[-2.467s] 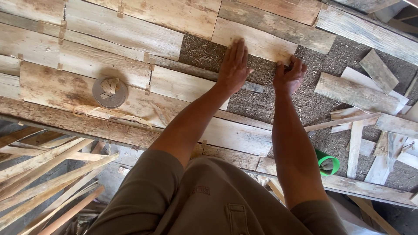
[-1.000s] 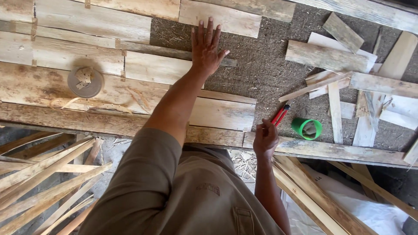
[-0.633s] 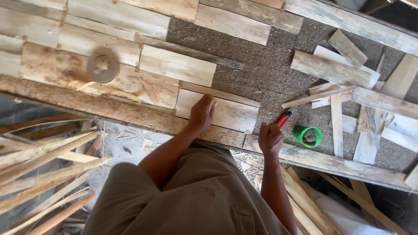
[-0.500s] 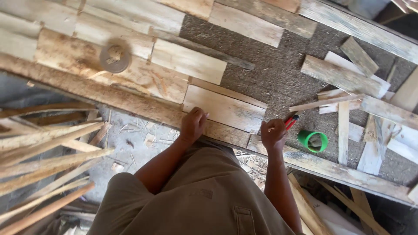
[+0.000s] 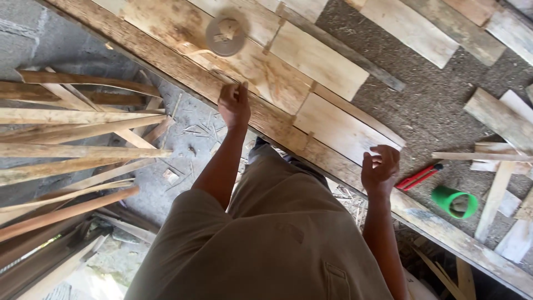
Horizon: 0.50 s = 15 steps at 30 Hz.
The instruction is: The person attaches small wooden tabs to wood shingles laid on a workbench. They take small pieces from a green cup, press them onto the shingle surfaces one at a time, and occasionally use pliers and a utility knife on the pieces.
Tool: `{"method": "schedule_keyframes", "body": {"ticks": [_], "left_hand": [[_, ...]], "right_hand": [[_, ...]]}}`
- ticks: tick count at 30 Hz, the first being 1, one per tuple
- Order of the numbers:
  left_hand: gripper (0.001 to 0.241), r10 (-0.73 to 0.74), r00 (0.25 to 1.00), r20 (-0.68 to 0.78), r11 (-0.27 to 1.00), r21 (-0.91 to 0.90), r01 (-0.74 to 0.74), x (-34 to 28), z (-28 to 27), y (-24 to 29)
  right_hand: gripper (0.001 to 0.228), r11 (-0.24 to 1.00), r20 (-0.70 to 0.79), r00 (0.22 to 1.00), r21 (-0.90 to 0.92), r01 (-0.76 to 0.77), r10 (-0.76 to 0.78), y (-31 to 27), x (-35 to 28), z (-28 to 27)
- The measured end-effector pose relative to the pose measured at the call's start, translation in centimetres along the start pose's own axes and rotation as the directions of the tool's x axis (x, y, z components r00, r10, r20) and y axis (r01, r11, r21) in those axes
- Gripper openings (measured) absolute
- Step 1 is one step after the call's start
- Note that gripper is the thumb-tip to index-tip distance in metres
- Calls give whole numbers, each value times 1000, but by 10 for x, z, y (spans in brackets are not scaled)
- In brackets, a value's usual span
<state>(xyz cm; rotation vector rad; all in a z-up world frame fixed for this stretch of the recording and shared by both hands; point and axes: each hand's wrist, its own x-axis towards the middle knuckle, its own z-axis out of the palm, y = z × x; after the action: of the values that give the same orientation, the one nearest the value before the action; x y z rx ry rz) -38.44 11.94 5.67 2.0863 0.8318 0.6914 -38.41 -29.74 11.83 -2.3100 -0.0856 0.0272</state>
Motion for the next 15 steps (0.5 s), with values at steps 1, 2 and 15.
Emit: {"method": "schedule_keyframes", "body": {"ticks": [1, 2, 15], "left_hand": [[19, 3, 1000, 5, 1000, -1, -3, 22, -1, -7], [11, 54, 998, -41, 998, 14, -54, 43, -2, -14], [11, 144, 971, 193, 961, 205, -184, 179, 74, -81]], "right_hand": [[18, 1000, -3, 1000, 0, -4, 4, -6, -2, 7], [18, 999, 0, 999, -33, -37, 37, -13, -5, 13], [15, 991, 18, 998, -122, -59, 62, -110, -4, 72]]}}
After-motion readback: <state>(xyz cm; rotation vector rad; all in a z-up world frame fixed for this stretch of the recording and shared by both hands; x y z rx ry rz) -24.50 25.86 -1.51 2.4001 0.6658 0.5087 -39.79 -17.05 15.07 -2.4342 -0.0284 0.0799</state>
